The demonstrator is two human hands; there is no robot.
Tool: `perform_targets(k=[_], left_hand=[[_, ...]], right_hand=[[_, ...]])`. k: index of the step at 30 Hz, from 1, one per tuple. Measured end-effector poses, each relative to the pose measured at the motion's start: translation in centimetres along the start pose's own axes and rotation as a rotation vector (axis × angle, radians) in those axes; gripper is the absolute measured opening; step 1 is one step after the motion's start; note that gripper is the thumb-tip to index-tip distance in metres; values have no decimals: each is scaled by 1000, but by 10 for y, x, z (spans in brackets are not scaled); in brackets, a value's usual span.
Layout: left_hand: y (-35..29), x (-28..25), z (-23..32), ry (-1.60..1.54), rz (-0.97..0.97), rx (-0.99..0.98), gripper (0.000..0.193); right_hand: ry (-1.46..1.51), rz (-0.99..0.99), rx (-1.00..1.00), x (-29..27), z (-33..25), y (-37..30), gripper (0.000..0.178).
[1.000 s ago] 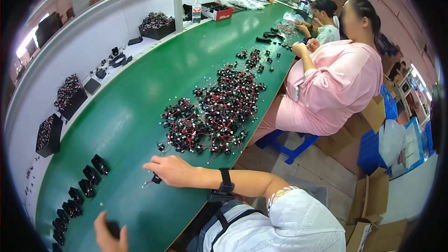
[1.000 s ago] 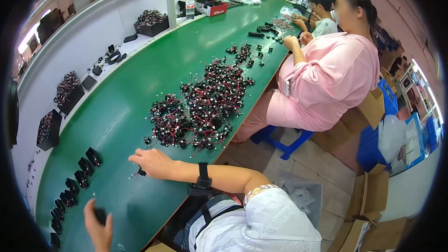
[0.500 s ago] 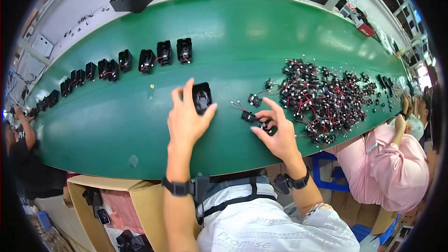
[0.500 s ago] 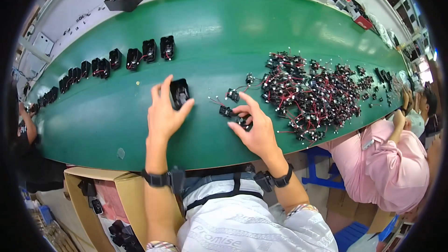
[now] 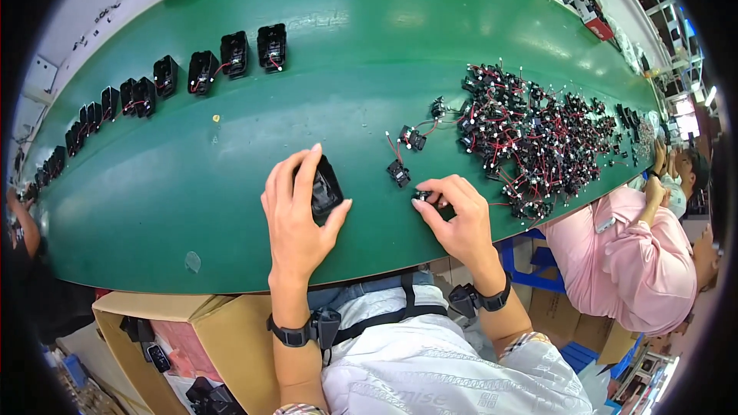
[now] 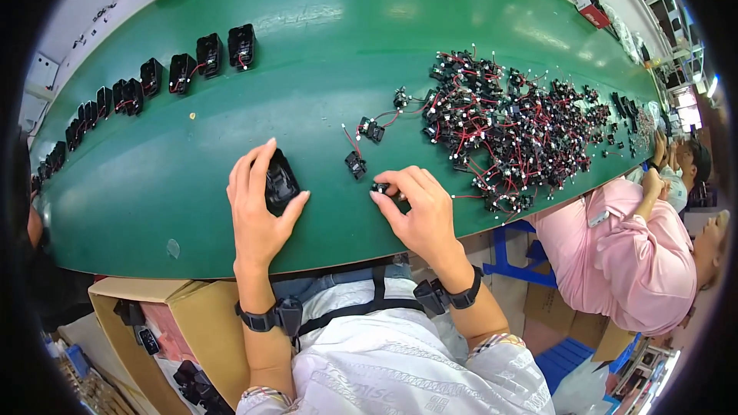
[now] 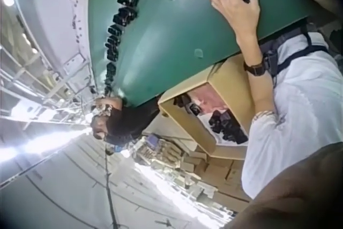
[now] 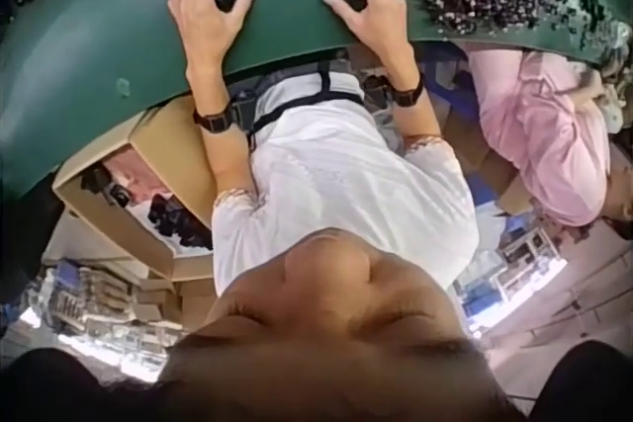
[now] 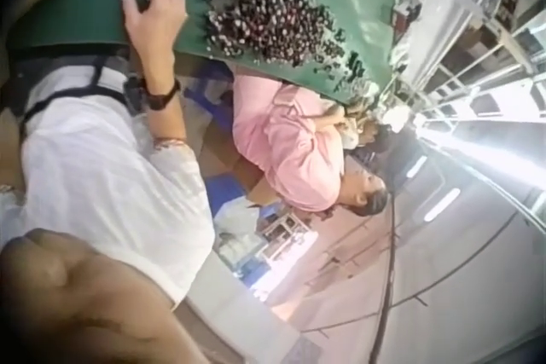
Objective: Assembling small electronic components into plastic housings on a production line.
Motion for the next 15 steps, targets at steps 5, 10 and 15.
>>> perform_targets(k=[5, 10, 15], left_hand=[[-24, -4, 12, -317, 8, -29, 78], [-32, -2, 30, -145, -44, -24, 86], [-43, -42, 35, -258, 245, 1, 51]], right_hand=[[921, -268, 438, 23, 2, -9, 21], [77, -86, -164, 15, -42, 5, 29], [206, -49, -199, 13, -59, 3, 30]])
Point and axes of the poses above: each hand's wrist, its own y-axis towards the middle knuckle, its own x-axis out of the palm, z = x × y, the point moved 9 cm from there along y, towards the middle knuckle, and after that the axes turned 2 degrees about x, right-handed, at the moved point
